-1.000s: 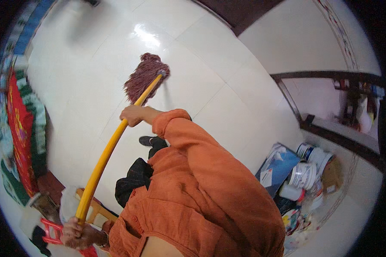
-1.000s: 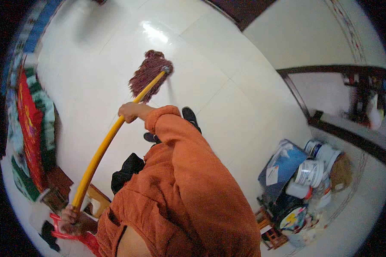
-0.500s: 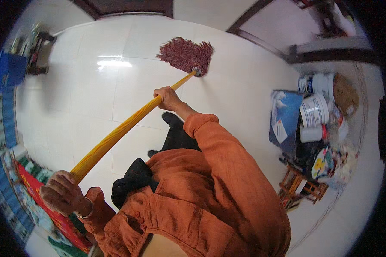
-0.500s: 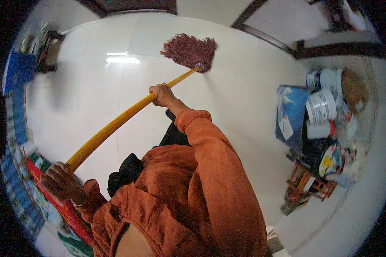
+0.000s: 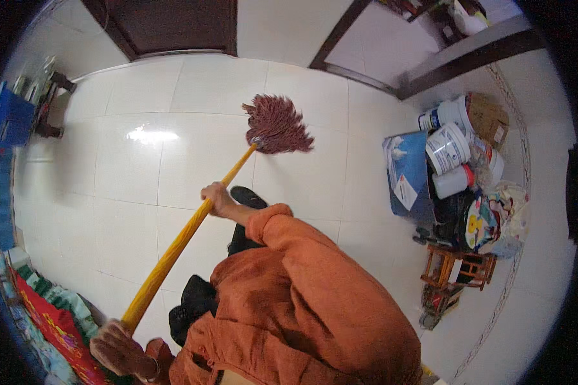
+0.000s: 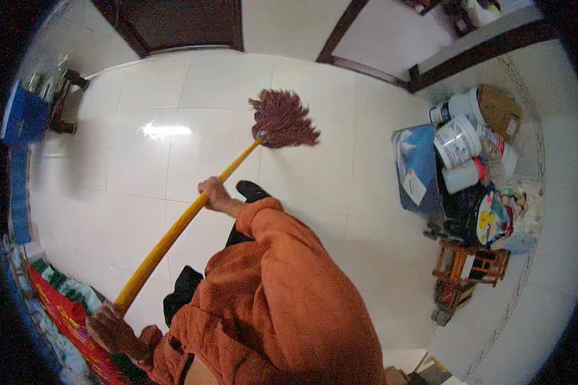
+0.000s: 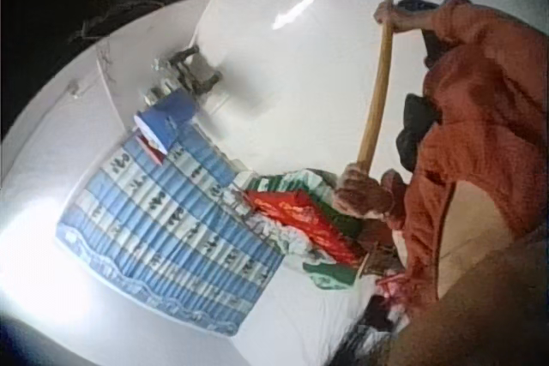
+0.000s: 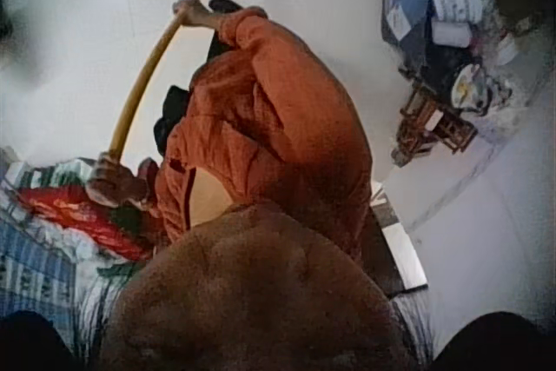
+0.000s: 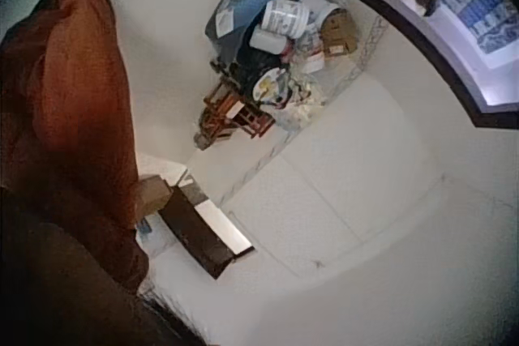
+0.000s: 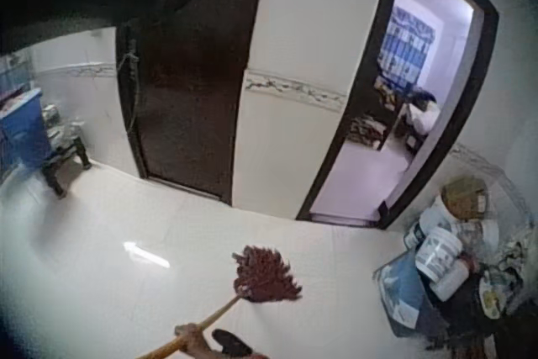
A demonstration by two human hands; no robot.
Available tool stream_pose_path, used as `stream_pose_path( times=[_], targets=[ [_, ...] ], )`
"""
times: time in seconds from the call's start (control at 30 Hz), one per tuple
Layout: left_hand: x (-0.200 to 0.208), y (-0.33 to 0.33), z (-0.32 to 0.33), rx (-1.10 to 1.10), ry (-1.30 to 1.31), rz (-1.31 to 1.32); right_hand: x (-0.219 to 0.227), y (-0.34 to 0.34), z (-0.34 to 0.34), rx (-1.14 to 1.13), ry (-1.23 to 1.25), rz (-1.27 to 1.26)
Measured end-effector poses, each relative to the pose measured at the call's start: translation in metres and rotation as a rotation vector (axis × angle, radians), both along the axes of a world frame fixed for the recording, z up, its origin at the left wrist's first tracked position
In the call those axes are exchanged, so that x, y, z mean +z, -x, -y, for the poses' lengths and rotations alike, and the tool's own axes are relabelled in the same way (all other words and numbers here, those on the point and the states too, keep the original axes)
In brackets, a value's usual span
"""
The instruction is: The person mops a white tiled floor in a cluttered room using a yellow-handled string mop. They move the mop back and forth across the floor, navigating around furniture, boxes, and piles of laundry. The person adjusts their grip and position to clean different sections of the room.
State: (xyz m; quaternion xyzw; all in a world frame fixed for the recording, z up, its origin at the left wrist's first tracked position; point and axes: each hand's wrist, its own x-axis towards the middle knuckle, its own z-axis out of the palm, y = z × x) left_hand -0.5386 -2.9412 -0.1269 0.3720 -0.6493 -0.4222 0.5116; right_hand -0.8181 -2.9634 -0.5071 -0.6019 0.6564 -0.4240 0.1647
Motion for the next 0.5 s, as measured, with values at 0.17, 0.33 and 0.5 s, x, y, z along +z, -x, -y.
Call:
stream_pose_path(
  times=[0.17, 0.33, 0.5],
  targets=[
    [-0.013, -0.14, -0.082, 0.195, 0.231, 0.179, 0.007, -0.117, -0.002, 0.163, 0.08, 0.039],
    [-0.02, -0.141, -0.141, 0.77, 0.179, 0.311, 0.018, -0.235, -0.014, 0.553, -0.086, 0.091],
    [-0.018, -0.126, -0.16, 0.878, 0.146, 0.429, 0.046, -0.272, -0.034, 1.115, -0.221, 0.022]
  ],
)
